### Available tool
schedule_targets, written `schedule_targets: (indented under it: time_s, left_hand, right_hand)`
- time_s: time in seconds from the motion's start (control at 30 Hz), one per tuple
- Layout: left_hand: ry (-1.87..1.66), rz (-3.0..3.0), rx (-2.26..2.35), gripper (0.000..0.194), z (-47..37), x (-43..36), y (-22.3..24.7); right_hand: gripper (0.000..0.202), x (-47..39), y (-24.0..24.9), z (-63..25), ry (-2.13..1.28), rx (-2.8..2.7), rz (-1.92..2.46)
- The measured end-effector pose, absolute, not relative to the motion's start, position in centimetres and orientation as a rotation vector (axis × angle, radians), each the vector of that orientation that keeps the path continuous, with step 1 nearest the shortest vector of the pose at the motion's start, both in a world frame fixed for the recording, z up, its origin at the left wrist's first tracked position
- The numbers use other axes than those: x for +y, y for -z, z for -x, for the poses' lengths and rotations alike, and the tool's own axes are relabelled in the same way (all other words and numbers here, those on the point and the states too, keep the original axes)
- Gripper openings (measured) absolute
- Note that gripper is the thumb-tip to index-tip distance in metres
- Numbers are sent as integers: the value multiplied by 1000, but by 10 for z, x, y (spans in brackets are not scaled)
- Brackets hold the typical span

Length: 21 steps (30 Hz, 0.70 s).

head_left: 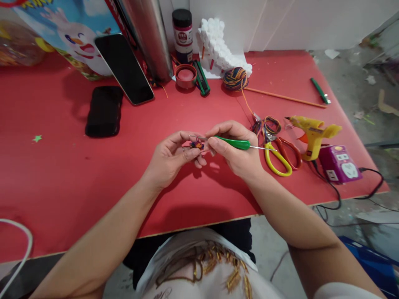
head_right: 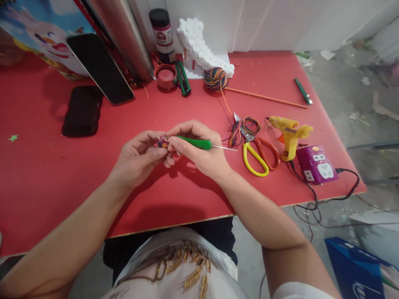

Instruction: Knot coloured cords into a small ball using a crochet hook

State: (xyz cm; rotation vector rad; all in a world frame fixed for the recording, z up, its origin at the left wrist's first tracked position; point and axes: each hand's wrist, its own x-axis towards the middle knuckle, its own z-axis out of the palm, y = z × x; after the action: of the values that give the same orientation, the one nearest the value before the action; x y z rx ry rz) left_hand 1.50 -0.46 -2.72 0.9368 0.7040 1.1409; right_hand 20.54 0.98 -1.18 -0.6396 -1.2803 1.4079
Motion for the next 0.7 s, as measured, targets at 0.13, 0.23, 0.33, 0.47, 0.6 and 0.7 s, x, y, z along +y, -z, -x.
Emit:
schedule_targets:
  time_s: [0.13,0.23,0.33,0.47,0.6,0.7]
  left_hand:
    - [-1288,-1006,797,23,-17,-4,28]
    - [-1465,-1193,879,24,-17,-5,29]
    - [-1617,-1459,973,22,-17,-5,31]
    - [-1671,-1729,1089,20,-14,-5,32]
    - [-1612,-1770,1110,21,-12,-9,26]
    - [-1614,-1749,1090,19,-12,-13,19]
  right_hand:
    - [9,11,14,-206,-1369,-1297,658]
    - [7,11,15,-206,-1340,-1297,680]
    - [8,11,17,-205,-1333,-1293,664]
    - [9,10,19,-206,-1326,-1280,671]
    - [9,11,18,-207,-1298,-1273,696]
    - [9,11,17,-207,-1259,-1265,705]
